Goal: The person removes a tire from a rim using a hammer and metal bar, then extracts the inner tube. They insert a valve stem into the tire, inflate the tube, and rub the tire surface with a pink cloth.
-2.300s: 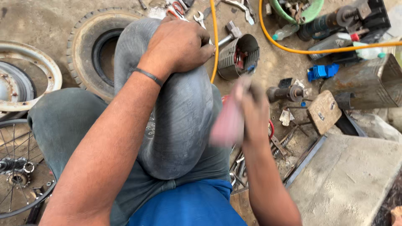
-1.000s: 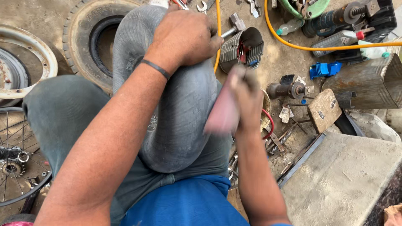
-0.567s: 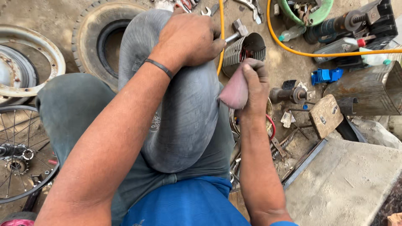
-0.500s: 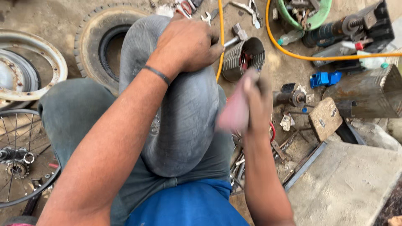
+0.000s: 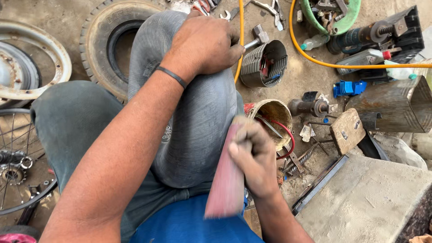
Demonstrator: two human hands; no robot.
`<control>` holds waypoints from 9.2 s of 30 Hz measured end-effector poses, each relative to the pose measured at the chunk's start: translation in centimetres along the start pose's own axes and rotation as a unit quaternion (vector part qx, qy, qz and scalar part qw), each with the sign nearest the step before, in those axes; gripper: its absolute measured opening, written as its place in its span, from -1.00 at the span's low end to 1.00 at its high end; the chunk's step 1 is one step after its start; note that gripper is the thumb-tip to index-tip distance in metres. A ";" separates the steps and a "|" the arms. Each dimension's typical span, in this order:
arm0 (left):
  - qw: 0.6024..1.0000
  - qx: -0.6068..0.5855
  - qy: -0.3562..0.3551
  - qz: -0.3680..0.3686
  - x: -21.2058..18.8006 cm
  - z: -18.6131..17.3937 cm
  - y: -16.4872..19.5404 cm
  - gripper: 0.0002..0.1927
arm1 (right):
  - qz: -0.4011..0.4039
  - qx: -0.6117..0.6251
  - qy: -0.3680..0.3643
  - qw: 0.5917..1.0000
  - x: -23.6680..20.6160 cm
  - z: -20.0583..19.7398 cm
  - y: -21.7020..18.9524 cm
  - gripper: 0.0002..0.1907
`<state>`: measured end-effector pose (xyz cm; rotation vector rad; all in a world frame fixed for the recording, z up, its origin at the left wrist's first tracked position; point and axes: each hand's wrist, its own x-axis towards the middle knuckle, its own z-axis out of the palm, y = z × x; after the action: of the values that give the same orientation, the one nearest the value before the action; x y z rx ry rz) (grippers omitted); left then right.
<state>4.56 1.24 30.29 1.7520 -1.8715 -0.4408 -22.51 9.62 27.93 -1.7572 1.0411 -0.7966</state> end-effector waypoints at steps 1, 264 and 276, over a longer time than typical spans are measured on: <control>1.000 0.018 -0.001 -0.001 0.1 0.0 0.2 -0.66 | -0.012 -0.067 0.010 0.998 0.1 0.1 0.3 -0.76; 1.000 -0.011 0.013 -0.003 -1.7 0.4 -0.2 -0.62 | -0.061 -0.017 0.009 0.998 0.4 1.4 -3.8 -0.81; 0.999 -0.015 0.043 0.019 -2.1 0.4 -0.4 -0.67 | -0.033 0.013 0.007 0.999 -2.1 1.6 -2.8 -0.71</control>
<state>4.70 3.20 29.34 1.6866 -1.8250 -0.3702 -21.16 12.72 29.75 -1.7735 0.9830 -0.8606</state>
